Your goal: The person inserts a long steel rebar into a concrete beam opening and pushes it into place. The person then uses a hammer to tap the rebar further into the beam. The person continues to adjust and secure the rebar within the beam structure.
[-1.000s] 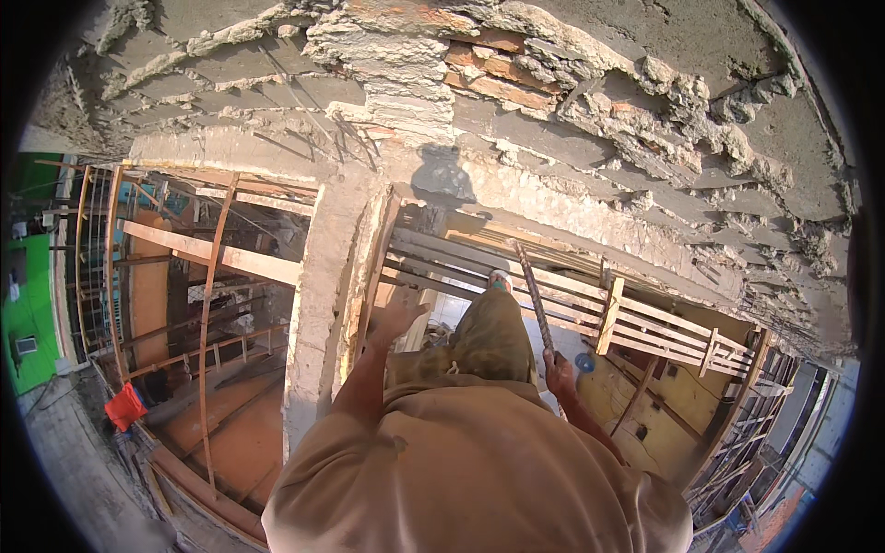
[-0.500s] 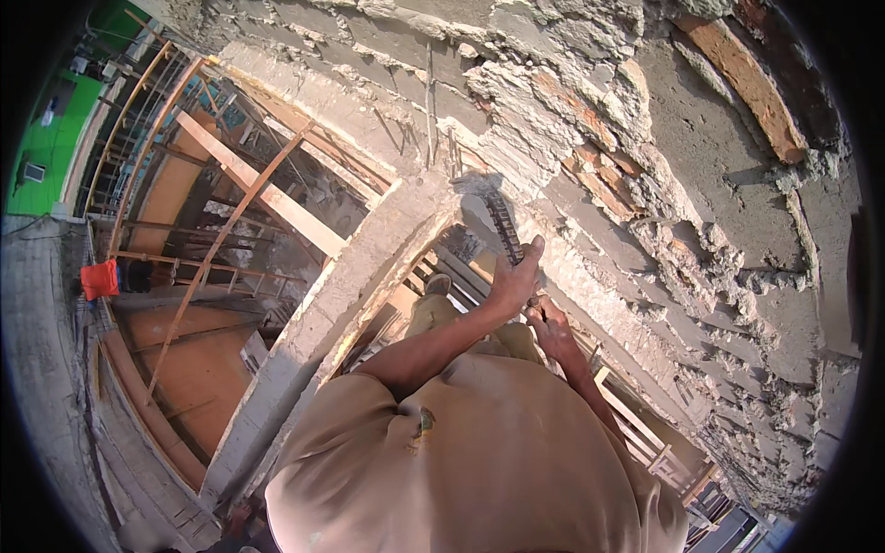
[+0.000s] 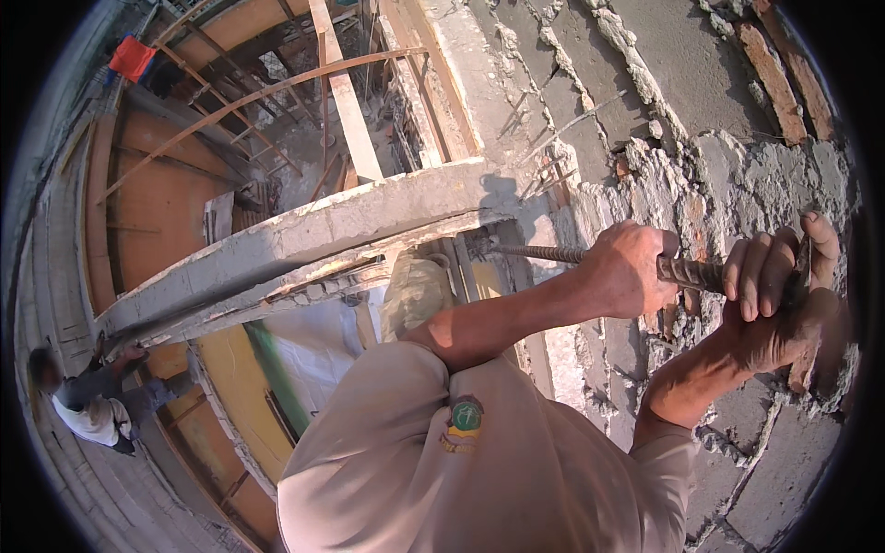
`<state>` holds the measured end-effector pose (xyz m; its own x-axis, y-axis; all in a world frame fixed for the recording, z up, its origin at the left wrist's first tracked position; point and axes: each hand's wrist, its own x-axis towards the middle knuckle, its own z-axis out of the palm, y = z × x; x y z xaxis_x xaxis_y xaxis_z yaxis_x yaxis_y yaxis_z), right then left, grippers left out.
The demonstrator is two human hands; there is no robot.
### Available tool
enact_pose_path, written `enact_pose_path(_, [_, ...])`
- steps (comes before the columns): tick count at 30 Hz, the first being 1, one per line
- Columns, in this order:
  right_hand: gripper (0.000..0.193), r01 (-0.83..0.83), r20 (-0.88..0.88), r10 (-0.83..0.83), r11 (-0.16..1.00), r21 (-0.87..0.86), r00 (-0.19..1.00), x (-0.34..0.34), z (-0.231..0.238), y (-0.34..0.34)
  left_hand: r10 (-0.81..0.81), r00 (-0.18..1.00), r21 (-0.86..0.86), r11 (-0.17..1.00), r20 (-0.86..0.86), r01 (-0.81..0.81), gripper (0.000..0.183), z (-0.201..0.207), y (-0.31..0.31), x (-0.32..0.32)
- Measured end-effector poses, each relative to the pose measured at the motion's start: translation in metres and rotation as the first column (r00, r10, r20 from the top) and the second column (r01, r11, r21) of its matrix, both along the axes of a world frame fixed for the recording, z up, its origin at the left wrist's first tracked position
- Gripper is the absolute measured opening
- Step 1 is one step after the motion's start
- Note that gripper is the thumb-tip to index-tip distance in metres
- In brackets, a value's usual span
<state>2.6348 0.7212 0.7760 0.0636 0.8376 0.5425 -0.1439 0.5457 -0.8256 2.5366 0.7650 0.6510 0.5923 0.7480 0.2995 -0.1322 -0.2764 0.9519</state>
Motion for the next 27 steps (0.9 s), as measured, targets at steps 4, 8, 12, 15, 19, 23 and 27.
enact_pose_path(4, [0.058,0.1,-0.068,-0.096,0.993,0.058,0.993,-0.004,0.005,0.03,0.208,0.973,0.116,0.969,0.097,-0.219,0.026,0.008,0.031,-0.015])
enact_pose_path(8, [0.053,0.191,-0.092,-0.193,0.981,-0.028,0.977,-0.029,-0.024,0.068,0.265,0.963,0.037,0.963,0.047,-0.267,0.026,-0.023,0.067,-0.02])
enact_pose_path(12, [0.047,0.158,0.023,-0.157,0.985,-0.065,0.987,-0.05,-0.078,0.119,0.414,0.907,0.029,0.91,-0.069,-0.413,0.029,-0.083,0.101,-0.03])
enact_pose_path(15, [0.047,0.331,0.041,-0.329,0.939,-0.092,0.944,-0.057,-0.124,0.127,0.321,0.94,0.028,0.947,-0.115,-0.32,0.033,-0.13,0.097,-0.03])
enact_pose_path(19, [0.052,0.272,-0.004,-0.275,0.954,-0.123,0.961,-0.041,-0.134,0.104,0.216,0.974,0.087,0.974,-0.073,-0.209,0.038,-0.148,0.097,-0.032])
enact_pose_path(23, [0.054,0.277,-0.052,-0.287,0.95,-0.144,0.956,-0.036,-0.142,0.047,0.092,0.974,0.121,0.99,-0.208,-0.068,0.043,-0.18,0.065,-0.037])
enact_pose_path(27, [0.055,0.252,-0.156,-0.252,0.968,-0.025,0.955,-0.033,-0.175,-0.058,0.064,0.991,0.248,0.968,-0.115,-0.034,0.043,-0.205,-0.004,-0.035])
